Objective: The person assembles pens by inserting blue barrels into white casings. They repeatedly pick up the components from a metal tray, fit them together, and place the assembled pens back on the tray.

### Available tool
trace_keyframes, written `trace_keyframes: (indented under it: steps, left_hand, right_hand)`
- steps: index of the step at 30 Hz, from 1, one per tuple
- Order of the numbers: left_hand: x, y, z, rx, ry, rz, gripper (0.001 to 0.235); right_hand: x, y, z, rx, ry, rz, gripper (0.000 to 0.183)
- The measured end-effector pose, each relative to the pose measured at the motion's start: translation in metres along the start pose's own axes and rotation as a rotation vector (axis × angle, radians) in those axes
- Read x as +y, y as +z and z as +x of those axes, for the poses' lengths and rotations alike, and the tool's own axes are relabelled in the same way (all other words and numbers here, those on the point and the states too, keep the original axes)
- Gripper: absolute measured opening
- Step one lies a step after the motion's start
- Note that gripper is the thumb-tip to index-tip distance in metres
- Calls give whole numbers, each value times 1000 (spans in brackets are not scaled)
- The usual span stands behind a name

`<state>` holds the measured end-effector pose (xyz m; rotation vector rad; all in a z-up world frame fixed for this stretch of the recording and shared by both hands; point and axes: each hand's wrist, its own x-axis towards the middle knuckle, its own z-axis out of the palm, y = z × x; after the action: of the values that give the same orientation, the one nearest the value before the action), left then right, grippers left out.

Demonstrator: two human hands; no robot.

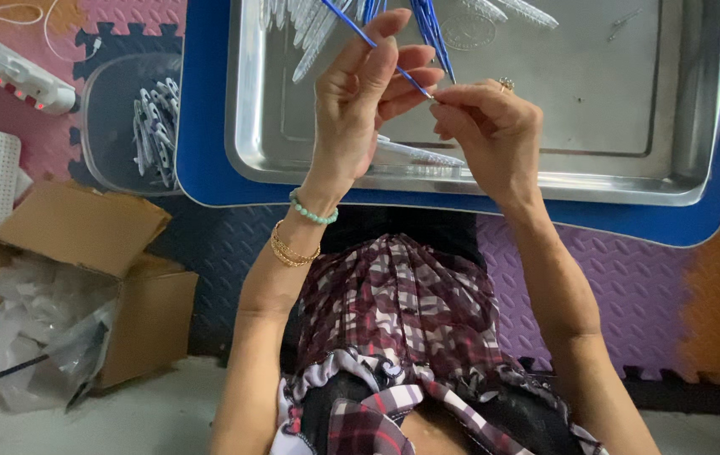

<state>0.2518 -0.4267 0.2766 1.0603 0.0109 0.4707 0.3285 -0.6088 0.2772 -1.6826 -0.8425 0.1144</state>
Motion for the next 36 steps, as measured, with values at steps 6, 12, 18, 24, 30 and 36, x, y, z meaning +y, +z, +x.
trace_keyframes:
  steps: [6, 12, 18, 24, 30, 36]
  left_hand:
    - [0, 2, -4, -3, 2, 39, 36]
    - [-2, 8, -11, -26, 15, 107, 32]
    - [0, 2, -14, -28, 17, 184, 34]
    - [-18, -22, -11, -79, 2, 106, 26]
    - [-18, -53, -14, 23, 41, 99, 24]
    - [7, -65, -20, 169, 27, 148, 27]
  right_hand:
    - [-1, 1, -3, 15, 33, 89, 10]
    - [-11, 9, 0, 37, 16, 150, 8]
    - [-16, 23, 6, 88, 15, 180, 15]
    - [-7, 32, 6, 26, 77, 184, 16]
    - [25, 23, 0, -70, 36, -27, 19]
    - [71, 24, -18, -403, -99, -630, 35]
